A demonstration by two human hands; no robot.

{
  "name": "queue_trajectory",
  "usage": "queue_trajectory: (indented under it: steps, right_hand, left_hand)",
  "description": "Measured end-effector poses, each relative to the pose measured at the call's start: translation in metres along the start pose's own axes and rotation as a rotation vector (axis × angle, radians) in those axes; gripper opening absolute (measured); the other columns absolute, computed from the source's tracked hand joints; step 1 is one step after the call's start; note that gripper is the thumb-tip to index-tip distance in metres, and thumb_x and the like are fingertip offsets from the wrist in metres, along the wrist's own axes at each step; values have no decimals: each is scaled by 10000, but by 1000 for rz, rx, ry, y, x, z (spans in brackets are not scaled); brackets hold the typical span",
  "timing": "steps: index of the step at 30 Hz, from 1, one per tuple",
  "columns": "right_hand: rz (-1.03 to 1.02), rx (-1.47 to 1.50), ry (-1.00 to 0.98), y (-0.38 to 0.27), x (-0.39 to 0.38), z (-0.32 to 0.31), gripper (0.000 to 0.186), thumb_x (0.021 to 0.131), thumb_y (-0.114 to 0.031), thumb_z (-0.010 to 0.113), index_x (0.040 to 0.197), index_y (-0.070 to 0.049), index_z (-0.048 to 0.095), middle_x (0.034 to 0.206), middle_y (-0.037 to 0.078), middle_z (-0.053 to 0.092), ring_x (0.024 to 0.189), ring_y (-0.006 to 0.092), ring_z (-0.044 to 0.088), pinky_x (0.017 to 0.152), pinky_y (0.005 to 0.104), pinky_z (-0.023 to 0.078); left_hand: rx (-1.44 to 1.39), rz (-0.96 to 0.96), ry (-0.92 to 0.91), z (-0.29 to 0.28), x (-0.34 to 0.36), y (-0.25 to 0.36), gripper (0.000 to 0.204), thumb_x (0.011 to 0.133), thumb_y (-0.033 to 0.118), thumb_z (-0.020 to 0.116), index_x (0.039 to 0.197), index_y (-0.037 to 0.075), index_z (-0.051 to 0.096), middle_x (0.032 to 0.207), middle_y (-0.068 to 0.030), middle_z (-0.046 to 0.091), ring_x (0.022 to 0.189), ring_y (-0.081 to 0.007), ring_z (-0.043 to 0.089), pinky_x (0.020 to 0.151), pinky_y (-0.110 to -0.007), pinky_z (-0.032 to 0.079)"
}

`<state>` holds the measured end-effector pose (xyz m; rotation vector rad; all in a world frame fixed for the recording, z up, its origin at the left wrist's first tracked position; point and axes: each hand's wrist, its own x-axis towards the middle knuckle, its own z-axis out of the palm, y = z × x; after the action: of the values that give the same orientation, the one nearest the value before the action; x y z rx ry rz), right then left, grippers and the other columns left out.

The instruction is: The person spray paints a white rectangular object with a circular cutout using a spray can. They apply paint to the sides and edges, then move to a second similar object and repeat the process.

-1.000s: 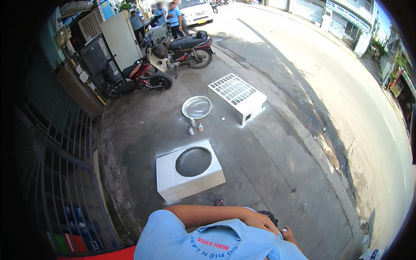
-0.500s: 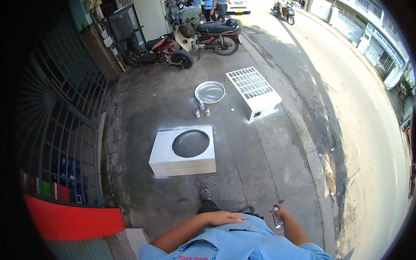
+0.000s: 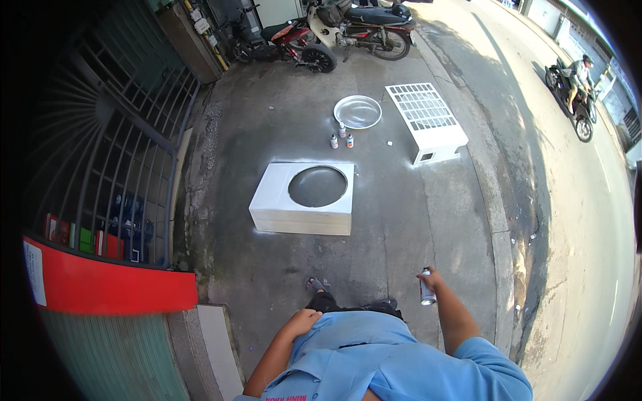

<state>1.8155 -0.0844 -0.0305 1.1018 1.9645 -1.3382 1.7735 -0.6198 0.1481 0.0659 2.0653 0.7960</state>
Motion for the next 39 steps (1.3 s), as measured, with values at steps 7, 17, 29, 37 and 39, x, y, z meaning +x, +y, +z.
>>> queue_trajectory:
  steps: [7,17,29,37,39]
  right_hand:
    - [588,-48,-907,-55,-70,127,637,986,-546,675,1501,-186,568,1265,158,690,806,247,746,710,397,624]
    - [653,357,-785,-132,-150,269,664,910,-641,762,1103,-17,642,854,128,730,703,290,756,635,400,647]
    - [370,606,-572,-187,-292,309,494,1059,-420,654,1436,-172,456,969,132,681,752,261,738,632,405,641]
    - [253,510,-517,-258,-396,285,745,1019,-426,709,1649,-174,401,1096,113,693,850,197,718,709,334,609]
    - [241,511,-504,-247,-382,293,766,1010,-440,717,1651,-167,398,1113,118,695,861,194,716,709,333,608]
  left_hand:
    - [110,-100,-295,-53,-14,-20,609,1051,568,540,1075,8,780,1096,-248,769,1017,-381,738,900,-458,541]
    - [288,180,-810,-192,71,-121,695,1063,597,518,1231,-33,759,1239,-262,753,1147,-386,721,1008,-459,529]
    - [568,386,-772,-292,131,-147,697,1059,608,482,1266,-3,747,1311,-217,733,1267,-401,656,1120,-480,423]
    - [708,374,-822,-285,142,-162,727,1044,624,485,1372,13,704,1460,-277,631,1389,-469,562,1180,-524,408]
    - [675,332,-760,-279,147,-169,741,1044,624,485,1406,5,675,1490,-283,603,1396,-466,557,1177,-518,414]
